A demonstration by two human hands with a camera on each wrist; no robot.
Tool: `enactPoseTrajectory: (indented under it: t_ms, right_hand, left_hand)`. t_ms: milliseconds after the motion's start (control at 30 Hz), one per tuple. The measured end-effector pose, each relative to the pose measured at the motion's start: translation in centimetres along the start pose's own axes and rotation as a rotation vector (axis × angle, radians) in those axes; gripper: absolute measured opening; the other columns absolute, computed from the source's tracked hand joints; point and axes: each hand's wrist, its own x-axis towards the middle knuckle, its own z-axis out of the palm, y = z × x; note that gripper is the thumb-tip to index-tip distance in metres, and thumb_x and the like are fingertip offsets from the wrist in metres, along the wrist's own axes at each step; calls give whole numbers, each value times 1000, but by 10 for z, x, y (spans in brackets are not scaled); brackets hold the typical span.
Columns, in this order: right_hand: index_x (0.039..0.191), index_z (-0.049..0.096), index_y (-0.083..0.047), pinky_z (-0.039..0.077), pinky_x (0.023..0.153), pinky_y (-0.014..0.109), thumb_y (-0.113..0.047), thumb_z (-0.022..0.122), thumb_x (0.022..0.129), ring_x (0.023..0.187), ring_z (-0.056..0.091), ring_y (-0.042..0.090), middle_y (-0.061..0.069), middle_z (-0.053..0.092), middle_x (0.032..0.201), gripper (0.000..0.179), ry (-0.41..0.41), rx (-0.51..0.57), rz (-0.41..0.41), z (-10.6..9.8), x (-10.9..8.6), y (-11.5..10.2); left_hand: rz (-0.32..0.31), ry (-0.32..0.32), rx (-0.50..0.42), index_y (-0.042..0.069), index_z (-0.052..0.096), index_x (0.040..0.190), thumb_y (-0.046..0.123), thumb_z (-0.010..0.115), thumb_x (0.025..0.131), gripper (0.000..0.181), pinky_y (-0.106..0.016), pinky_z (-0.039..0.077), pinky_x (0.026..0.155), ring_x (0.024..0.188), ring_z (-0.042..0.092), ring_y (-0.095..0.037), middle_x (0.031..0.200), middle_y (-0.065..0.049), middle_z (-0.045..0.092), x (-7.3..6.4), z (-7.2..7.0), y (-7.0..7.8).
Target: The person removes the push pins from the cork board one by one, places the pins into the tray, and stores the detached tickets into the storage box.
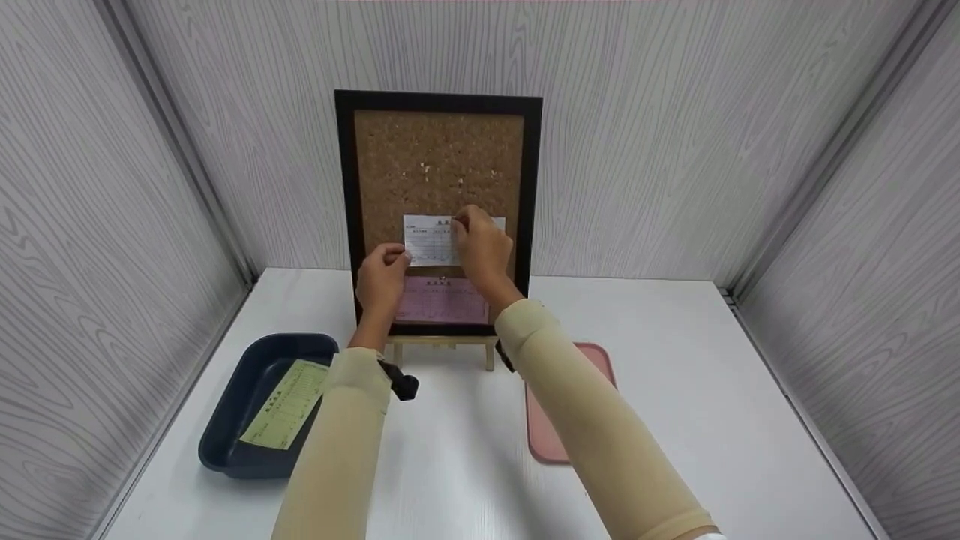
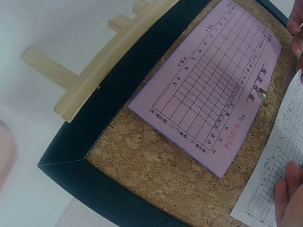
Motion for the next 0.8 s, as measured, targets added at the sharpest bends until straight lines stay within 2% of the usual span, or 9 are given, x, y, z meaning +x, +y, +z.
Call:
enactPoseTrajectory:
  t_ms: [133, 367, 667, 800]
  right_hand:
    - [102, 68, -17, 53, 73, 37, -28, 63, 101, 84, 68, 12, -3, 71, 96, 12, -1, 1, -2, 0, -1, 1]
    - [105, 69, -19, 53, 77, 40, -30, 65, 99, 89, 70, 11, -6, 73, 100, 13, -9, 4, 23, -2, 0, 0]
    - [102, 67, -21, 51, 79, 40, -30, 63, 101, 88, 68, 9, -7, 71, 100, 10, -30, 32, 35, -2, 2, -2]
    - [102, 67, -21, 51, 78, 41, -29, 63, 100, 88, 67, 10, -7, 71, 100, 9, -41, 38, 40, -3, 1, -1]
  left_hand:
    - [18, 0, -26, 15, 69, 119, 29, 63, 99, 25, -39, 47, 81, 95, 66, -21, 107, -4, 72, 1, 0, 1]
    - [90, 26, -40, 13, 70, 118, 26, 62, 100, 24, -33, 44, 71, 85, 63, -20, 101, -6, 71, 3, 1, 3]
    - [66, 21, -53, 13, 71, 116, 27, 62, 101, 23, -33, 47, 75, 92, 63, -20, 107, -7, 71, 7, -4, 6]
    - [59, 11, -65, 12, 71, 114, 27, 63, 100, 22, -32, 48, 73, 87, 63, -20, 104, -7, 71, 7, -5, 7]
